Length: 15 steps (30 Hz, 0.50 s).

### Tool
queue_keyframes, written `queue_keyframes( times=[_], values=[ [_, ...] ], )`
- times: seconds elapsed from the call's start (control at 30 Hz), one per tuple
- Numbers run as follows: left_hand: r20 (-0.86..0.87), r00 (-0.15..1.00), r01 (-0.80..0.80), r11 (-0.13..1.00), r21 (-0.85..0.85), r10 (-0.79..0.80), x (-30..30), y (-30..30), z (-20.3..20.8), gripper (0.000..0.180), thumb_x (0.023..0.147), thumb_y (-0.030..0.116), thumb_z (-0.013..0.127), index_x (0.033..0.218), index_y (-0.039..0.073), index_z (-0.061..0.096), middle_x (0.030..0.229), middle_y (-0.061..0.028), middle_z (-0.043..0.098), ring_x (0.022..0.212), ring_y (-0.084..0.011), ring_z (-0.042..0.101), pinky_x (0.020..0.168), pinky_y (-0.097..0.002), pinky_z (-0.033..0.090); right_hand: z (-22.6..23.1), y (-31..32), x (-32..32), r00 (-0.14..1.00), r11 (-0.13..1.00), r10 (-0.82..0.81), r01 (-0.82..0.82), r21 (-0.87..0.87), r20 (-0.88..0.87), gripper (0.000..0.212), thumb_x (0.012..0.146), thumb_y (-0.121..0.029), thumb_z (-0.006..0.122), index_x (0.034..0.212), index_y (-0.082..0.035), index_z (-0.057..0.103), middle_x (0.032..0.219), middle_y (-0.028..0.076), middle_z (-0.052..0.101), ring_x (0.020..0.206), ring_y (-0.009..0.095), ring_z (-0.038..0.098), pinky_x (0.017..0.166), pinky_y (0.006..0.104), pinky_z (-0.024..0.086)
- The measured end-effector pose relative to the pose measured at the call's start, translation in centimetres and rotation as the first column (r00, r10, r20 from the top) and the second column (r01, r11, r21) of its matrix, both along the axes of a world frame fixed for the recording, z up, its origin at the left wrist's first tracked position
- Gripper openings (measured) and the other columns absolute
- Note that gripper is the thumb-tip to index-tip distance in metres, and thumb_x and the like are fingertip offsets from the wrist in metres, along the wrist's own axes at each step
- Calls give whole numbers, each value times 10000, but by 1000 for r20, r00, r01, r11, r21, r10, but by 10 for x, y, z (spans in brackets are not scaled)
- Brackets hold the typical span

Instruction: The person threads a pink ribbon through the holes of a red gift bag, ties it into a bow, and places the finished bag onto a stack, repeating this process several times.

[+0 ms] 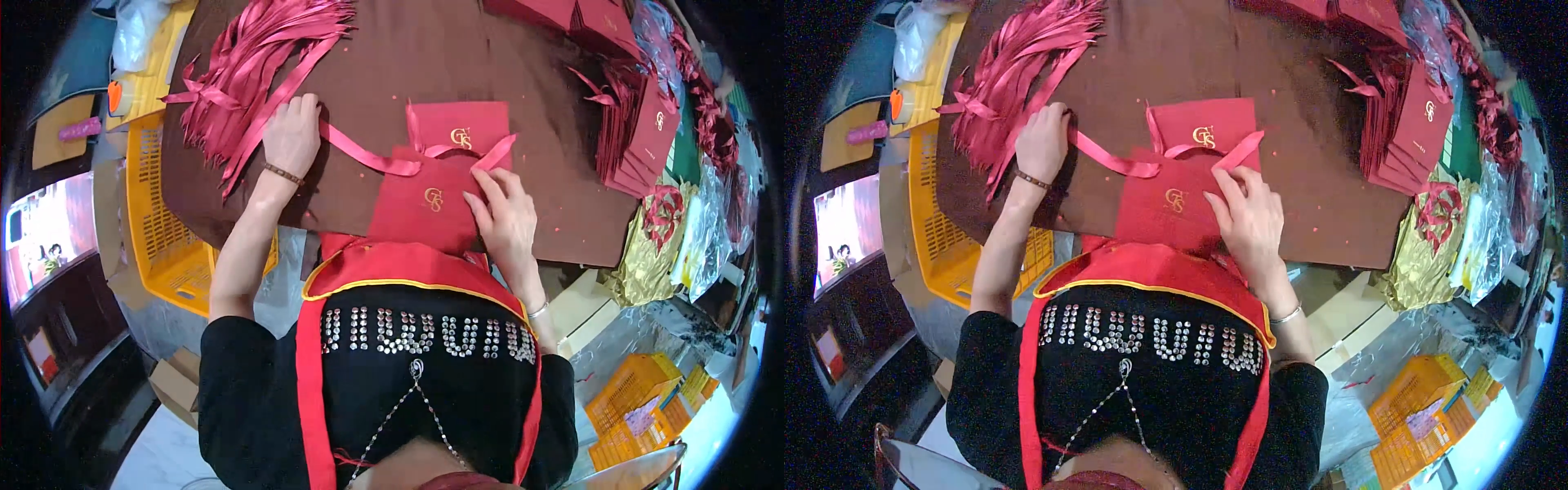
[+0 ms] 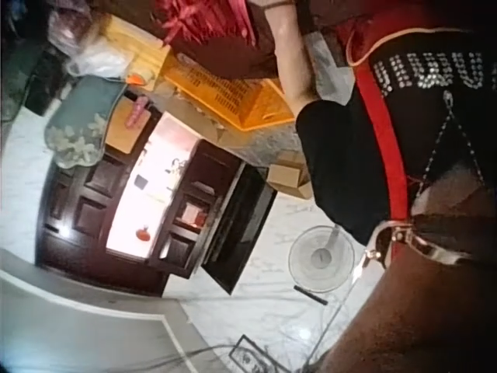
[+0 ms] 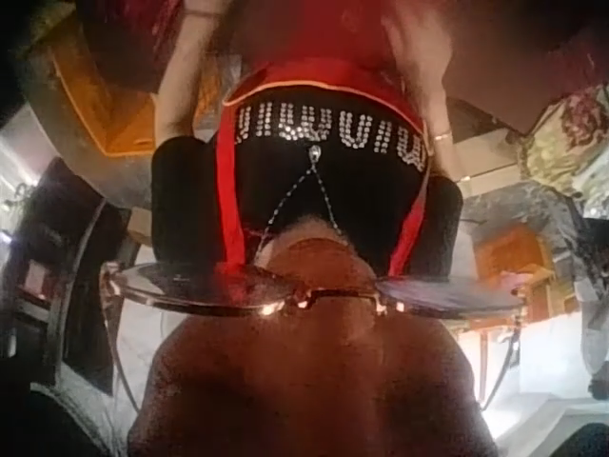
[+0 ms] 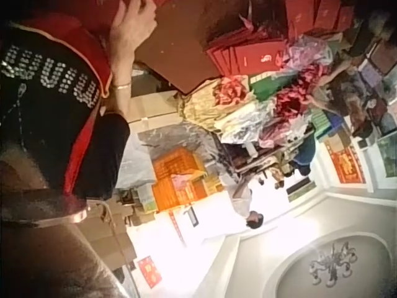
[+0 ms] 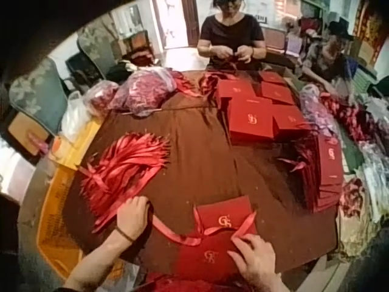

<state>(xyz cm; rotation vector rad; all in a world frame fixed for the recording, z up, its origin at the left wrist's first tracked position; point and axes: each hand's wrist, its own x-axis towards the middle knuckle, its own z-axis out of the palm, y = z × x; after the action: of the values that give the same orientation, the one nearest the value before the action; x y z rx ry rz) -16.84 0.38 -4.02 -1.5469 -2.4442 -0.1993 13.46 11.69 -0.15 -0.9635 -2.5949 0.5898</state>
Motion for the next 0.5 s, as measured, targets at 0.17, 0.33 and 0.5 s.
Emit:
queue_keyframes(
  times=[0.17, 0.33, 0.5],
  values=[
    [-15, 999, 28, 998, -48, -29, -3, 6, 5, 160, 842, 160, 568, 962, 78, 502, 871, -117, 551, 808, -306, 569, 651, -393, 479, 1, -2, 0, 998, 994, -46, 41, -98, -51, 284, 767, -187, 688, 1038, -121, 634, 988, 83, 550, 754, 252, 590, 651, 345, 489],
    [58, 997, -39, 998, -55, 42, -16, 11, 3, 283, 771, 118, 595, 1034, 90, 494, 813, -126, 569, 742, -323, 586, 613, -443, 488, 6, 11, 6, 986, 947, 9, -62, -316, -168, 204, 790, -114, 662, 967, -36, 600, 945, 65, 527, 684, 168, 579, 582, 291, 487],
    [476, 862, 19, 951, 310, -172, -14, 16, 13, 237, 773, -39, 545, 993, 42, 506, 797, -117, 576, 752, -252, 623, 657, -330, 489, 8, 40, 17, 995, 624, -17, -63, -779, -94, 214, 874, -132, 577, 1027, 16, 572, 873, 37, 558, 671, 92, 560, 598, 237, 482]
  ],
)
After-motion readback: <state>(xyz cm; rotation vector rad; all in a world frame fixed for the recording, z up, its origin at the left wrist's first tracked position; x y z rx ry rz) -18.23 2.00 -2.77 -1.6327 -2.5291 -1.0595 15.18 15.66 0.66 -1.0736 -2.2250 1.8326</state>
